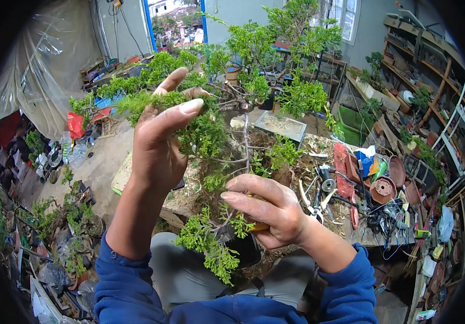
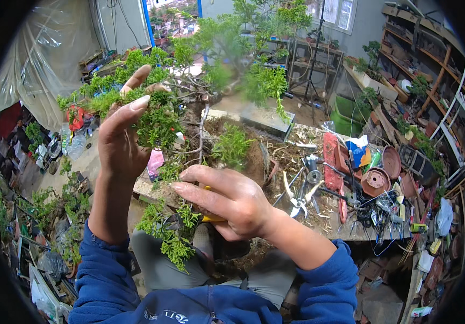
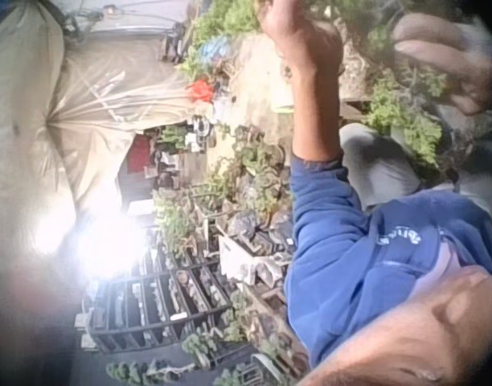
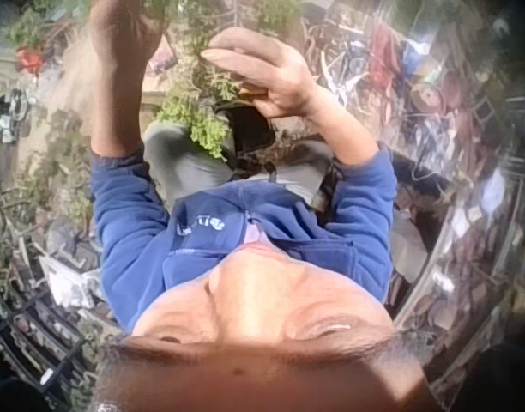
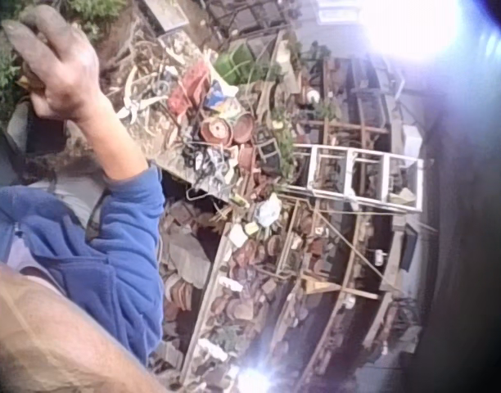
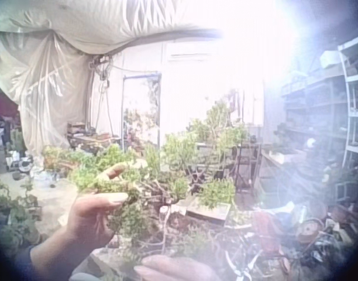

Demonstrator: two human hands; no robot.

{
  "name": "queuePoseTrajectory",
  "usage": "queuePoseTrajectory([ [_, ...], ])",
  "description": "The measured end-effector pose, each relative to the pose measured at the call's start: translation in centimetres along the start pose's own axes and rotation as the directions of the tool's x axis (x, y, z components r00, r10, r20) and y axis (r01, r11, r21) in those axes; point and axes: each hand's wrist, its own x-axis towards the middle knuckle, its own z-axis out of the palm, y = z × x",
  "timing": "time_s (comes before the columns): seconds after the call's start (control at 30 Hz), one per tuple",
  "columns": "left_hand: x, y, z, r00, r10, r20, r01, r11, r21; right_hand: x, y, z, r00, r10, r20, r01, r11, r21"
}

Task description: The person trims a small potted evergreen tree using pruning shears. They repeatedly reach into the foliage, cut small branches, and remove the cut pieces by hand. The person rotates the pot to access different sides and continues trimming throughout the clip.

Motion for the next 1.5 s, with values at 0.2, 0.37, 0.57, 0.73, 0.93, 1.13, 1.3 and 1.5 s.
queuePoseTrajectory([
  [0.2,-3.0,-1.3,-0.7,0.985,0.170,0.030,-0.167,0.897,0.410,-0.4,0.3,0.4,1.000,0.006,-0.005,-0.006,1.000,0.006],
  [0.37,-6.1,-4.6,-0.9,0.980,0.198,-0.014,-0.193,0.969,0.155,-0.9,0.7,0.1,1.000,-0.023,-0.010,0.024,1.000,0.009],
  [0.57,-6.2,-5.4,-2.7,0.992,0.122,0.025,-0.105,0.930,-0.353,-1.2,1.2,-0.5,0.998,-0.059,-0.023,0.060,0.997,0.045],
  [0.73,-3.6,-5.0,-4.9,0.946,-0.273,-0.175,0.108,0.774,-0.624,-1.2,1.1,-1.1,0.997,-0.071,-0.014,0.071,0.995,0.076],
  [0.93,-3.0,-5.8,-4.5,0.979,-0.201,-0.045,0.158,0.874,-0.459,-1.3,0.3,-1.8,0.997,0.055,-0.063,-0.039,0.971,0.235],
  [1.13,-2.6,-6.5,-4.0,0.989,0.147,-0.024,-0.069,0.593,0.803,0.7,-0.6,-1.4,0.923,0.310,-0.228,-0.109,0.779,0.617],
  [1.3,-3.1,-5.9,-4.5,0.962,0.273,0.002,-0.126,0.436,0.891,3.7,-1.3,-1.8,0.880,0.373,-0.294,-0.007,0.630,0.777],
  [1.5,-4.0,-4.6,-6.9,0.973,0.222,-0.061,-0.084,0.590,0.803,4.9,-1.6,-2.6,0.868,0.374,-0.328,-0.081,0.757,0.648],
])
